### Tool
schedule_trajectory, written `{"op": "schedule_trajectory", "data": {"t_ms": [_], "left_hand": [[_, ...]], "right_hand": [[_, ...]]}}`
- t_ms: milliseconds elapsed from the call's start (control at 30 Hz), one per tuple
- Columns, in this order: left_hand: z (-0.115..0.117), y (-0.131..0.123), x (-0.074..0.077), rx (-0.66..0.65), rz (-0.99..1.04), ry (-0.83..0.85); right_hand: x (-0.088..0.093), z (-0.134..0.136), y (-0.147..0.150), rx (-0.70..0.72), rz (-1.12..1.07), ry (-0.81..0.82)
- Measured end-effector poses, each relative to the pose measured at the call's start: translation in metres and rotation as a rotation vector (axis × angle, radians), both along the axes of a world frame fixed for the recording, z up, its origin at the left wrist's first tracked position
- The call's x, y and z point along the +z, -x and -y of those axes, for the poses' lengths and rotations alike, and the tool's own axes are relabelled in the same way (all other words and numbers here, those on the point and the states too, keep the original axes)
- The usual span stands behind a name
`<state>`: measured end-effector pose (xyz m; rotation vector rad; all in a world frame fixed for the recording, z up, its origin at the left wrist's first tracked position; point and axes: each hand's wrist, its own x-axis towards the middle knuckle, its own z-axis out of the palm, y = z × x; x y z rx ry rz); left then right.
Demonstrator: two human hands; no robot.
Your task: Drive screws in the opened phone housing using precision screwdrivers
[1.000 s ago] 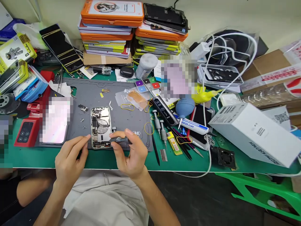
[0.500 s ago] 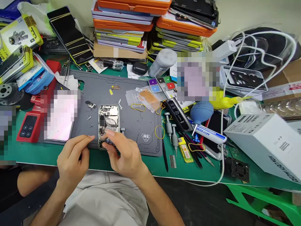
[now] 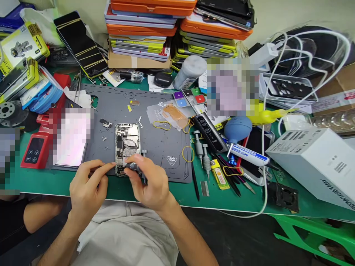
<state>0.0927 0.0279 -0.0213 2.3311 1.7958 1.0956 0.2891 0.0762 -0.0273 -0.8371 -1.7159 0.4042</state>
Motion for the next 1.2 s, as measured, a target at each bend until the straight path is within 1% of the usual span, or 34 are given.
{"op": "schedule_trajectory", "data": {"t_ms": [100,233,467,633,933,1200], "left_hand": [[0.0003,0.0004,-0.0002,-0.008,-0.010,0.008],[0.0001,0.0000,-0.0004,-0.033,-0.016,0.008],[-0.0010,-0.0004,0.0010,-0.050,-0.014,0.017],[0.0000,-0.0004,0.0004,-0.048,-0.018,0.024],[-0.0005,-0.0001,-0.0002,-0.061,-0.005,0.029],[-0.0014,-0.0019,0.0028,-0.062,-0.003,0.017]], "right_hand": [[-0.0002,-0.0003,0.0019,0.051,0.070,-0.016],[-0.0022,0.0005,0.0025,0.045,0.082,0.030],[-0.0039,0.0010,0.0024,0.055,0.077,0.040],[-0.0032,0.0015,0.0011,0.052,0.138,0.046],[-0.0035,0.0024,0.0006,0.082,0.099,0.030],[-0.0041,0.0027,0.0010,0.085,0.092,0.034]]}}
